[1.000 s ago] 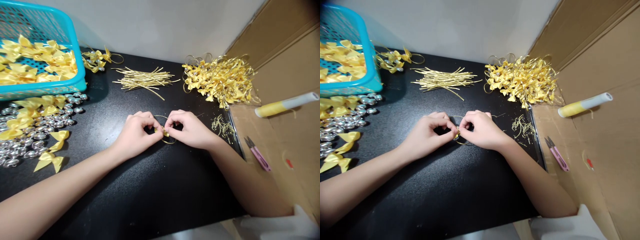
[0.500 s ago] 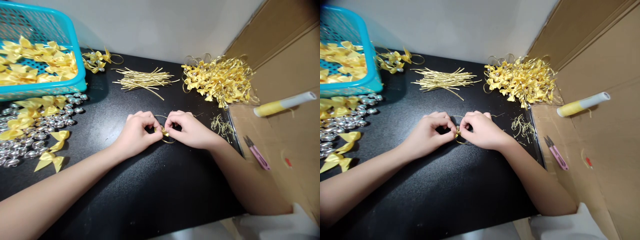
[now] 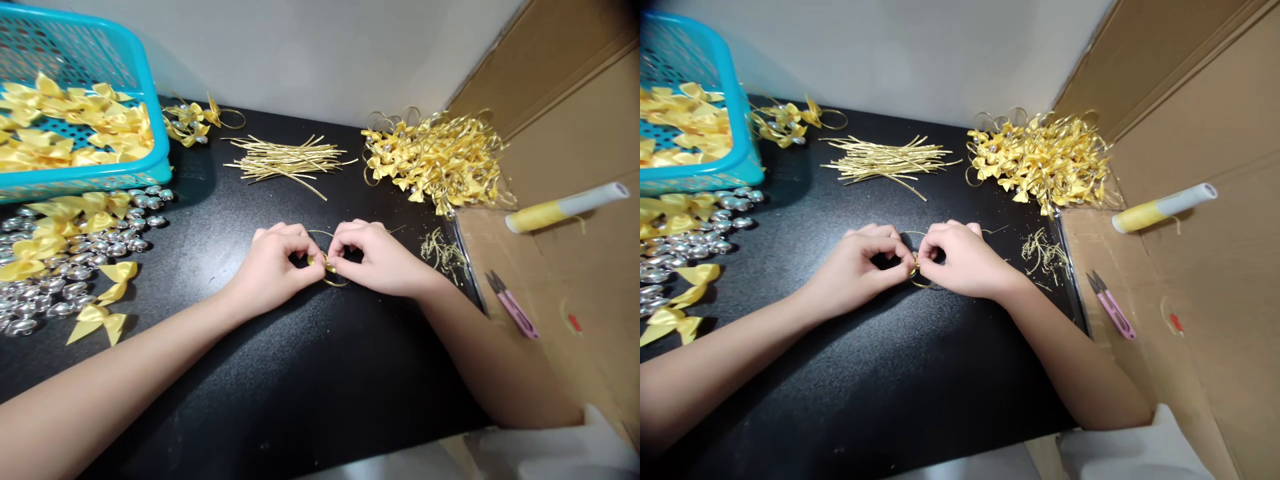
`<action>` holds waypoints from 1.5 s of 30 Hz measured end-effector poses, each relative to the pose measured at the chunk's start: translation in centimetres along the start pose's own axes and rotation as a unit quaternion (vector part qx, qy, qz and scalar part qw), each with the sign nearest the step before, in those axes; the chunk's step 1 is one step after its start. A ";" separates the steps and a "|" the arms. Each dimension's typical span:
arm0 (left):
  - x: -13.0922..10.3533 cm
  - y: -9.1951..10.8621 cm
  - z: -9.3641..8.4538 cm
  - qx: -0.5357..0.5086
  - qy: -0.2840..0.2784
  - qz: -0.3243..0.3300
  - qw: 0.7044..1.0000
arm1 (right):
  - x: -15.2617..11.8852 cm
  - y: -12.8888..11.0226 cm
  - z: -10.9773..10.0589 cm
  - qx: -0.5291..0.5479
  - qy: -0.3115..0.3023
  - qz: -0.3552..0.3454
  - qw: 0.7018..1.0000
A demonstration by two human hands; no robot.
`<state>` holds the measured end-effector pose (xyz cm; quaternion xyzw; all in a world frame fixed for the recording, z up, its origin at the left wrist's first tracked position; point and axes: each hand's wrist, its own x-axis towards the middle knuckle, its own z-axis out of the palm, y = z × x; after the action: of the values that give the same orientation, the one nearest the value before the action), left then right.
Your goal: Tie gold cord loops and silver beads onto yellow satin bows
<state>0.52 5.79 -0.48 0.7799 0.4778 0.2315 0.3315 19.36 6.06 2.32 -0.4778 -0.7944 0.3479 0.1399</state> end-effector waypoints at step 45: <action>0.0 0.2 0.0 0.012 -0.011 -0.003 1.000 | -0.3 -0.6 -0.8 -0.036 -0.048 0.034 0.998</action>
<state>0.63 5.73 -0.30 0.7851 0.4789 0.2159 0.3281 19.56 6.00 3.30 -0.4916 -0.7959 0.3460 0.0720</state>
